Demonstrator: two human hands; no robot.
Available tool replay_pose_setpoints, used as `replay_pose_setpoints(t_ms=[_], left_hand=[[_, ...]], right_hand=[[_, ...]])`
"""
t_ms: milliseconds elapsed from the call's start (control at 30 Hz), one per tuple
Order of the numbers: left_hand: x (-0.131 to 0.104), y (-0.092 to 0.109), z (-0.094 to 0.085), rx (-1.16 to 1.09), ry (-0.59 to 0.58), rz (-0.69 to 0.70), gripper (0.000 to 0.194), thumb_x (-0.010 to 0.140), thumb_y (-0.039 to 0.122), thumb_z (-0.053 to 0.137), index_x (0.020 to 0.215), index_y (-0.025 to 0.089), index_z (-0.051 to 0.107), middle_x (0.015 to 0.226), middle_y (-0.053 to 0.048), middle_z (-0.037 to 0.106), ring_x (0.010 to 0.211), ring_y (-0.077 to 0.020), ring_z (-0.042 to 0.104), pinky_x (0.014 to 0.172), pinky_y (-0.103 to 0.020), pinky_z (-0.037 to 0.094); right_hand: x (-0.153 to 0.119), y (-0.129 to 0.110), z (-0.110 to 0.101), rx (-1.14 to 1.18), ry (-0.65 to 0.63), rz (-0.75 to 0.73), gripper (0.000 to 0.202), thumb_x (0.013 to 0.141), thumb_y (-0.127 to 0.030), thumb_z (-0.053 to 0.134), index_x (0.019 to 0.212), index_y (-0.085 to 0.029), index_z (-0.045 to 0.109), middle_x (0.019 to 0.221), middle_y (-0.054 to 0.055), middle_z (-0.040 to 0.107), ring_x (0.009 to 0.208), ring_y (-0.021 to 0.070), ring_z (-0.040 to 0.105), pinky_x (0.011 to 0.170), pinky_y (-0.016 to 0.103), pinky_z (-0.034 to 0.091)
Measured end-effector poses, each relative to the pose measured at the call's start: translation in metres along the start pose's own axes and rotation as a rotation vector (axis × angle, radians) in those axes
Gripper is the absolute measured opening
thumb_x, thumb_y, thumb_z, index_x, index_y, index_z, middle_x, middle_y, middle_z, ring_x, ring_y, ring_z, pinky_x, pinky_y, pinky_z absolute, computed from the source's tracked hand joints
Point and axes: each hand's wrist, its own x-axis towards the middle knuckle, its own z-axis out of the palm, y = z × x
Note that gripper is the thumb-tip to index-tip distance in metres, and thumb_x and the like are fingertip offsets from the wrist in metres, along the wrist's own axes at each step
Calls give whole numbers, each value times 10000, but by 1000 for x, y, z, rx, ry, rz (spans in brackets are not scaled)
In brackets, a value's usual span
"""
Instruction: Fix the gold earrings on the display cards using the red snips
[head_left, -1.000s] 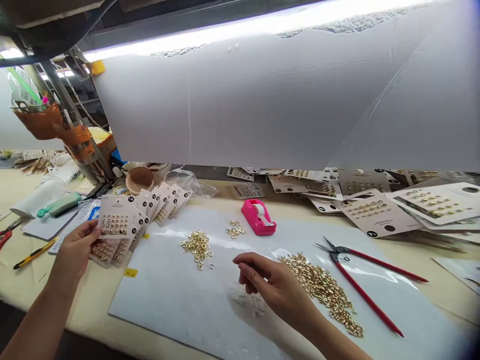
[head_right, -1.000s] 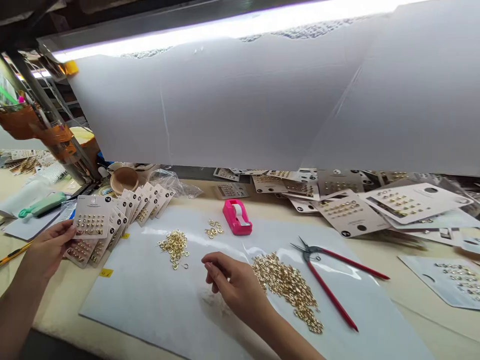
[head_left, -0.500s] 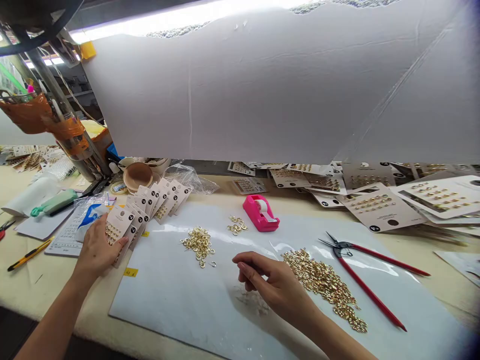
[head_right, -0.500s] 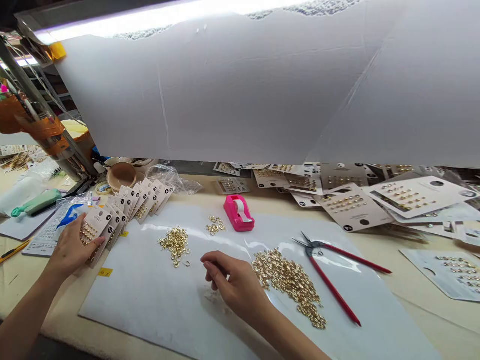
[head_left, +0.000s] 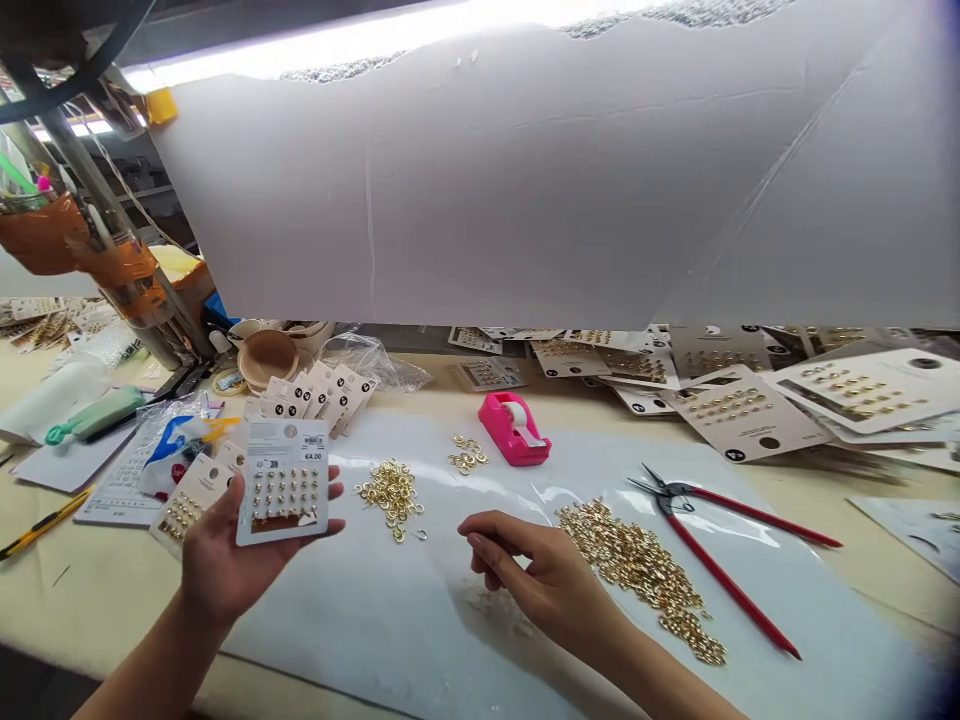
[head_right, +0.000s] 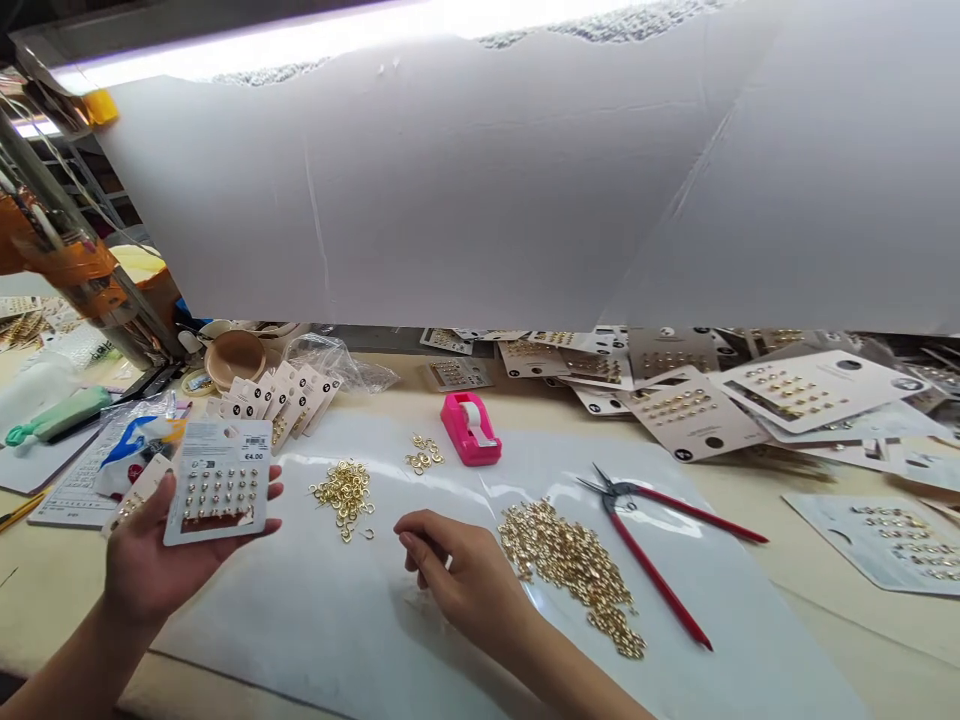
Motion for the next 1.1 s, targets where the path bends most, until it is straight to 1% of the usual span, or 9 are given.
replay_pose_setpoints(t_ms=[100,167,267,367,467,600,733,867,1100], left_hand=[[6,-12,-4,-96,-96,-91,649,863,532,328,1382,141,330,1241,-237,570,1200,-418,469,970,-664,298],[8,-18,-2,-118,-128,-136,619,864,529,327,1343,144,405,1240,-226,576,1202,-418,467,975,-668,284],[8,-31,9,-136,-164,-254,587,873,519,317,1248,119,528,1235,-214,586,1199,-404,476,992,-649,281],[6,-48,22,-158,-227,-391,589,879,498,331,1197,67,575,1239,-220,581,1181,-396,495,1004,-624,287],[4,-64,31,-155,-272,-468,540,856,477,422,1185,85,592,1211,-191,608,1149,-385,523,987,-604,327],[3,-74,35,-98,-243,-456,402,850,356,487,1140,114,625,1152,-165,642,1075,-353,575,910,-551,425],[5,-77,38,-44,-233,-427,386,837,325,504,1118,94,632,1107,-185,645,1021,-346,595,831,-508,479],[8,-77,40,-9,-288,-435,383,819,338,538,1113,112,634,1081,-176,646,1006,-329,598,810,-474,495],[9,-80,41,91,-280,-440,383,785,379,592,1063,123,651,1072,-180,637,1045,-345,569,821,-485,487]], right_hand=[[-1,-2,-1,-94,39,-78,192,893,-267,426,865,-199,604,596,1,622,461,115,576,433,219,463],[0,-3,0,-200,115,-212,177,886,-215,432,880,-195,608,612,15,636,493,127,587,457,233,473],[-1,-7,3,-346,285,-462,202,863,-122,446,958,-189,611,741,59,672,640,158,629,543,270,510],[-3,-12,7,-406,369,-581,288,831,-53,474,1062,-186,585,897,94,661,797,179,628,617,299,533],[-6,-14,10,-437,352,-591,359,805,-21,481,1126,-171,545,992,117,630,898,204,602,684,345,541],[-8,-15,11,-470,297,-584,394,802,-25,448,1167,-162,508,1021,123,622,934,221,589,728,391,544],[-11,-16,9,-517,298,-573,381,800,-27,459,1163,-129,506,1025,139,616,947,227,580,731,384,544],[-13,-17,9,-532,280,-552,352,815,-41,463,1153,-123,509,997,140,621,915,220,582,704,372,544],[-13,-16,13,-593,277,-514,311,819,-23,423,1096,-99,543,962,151,633,883,225,588,674,367,543]])
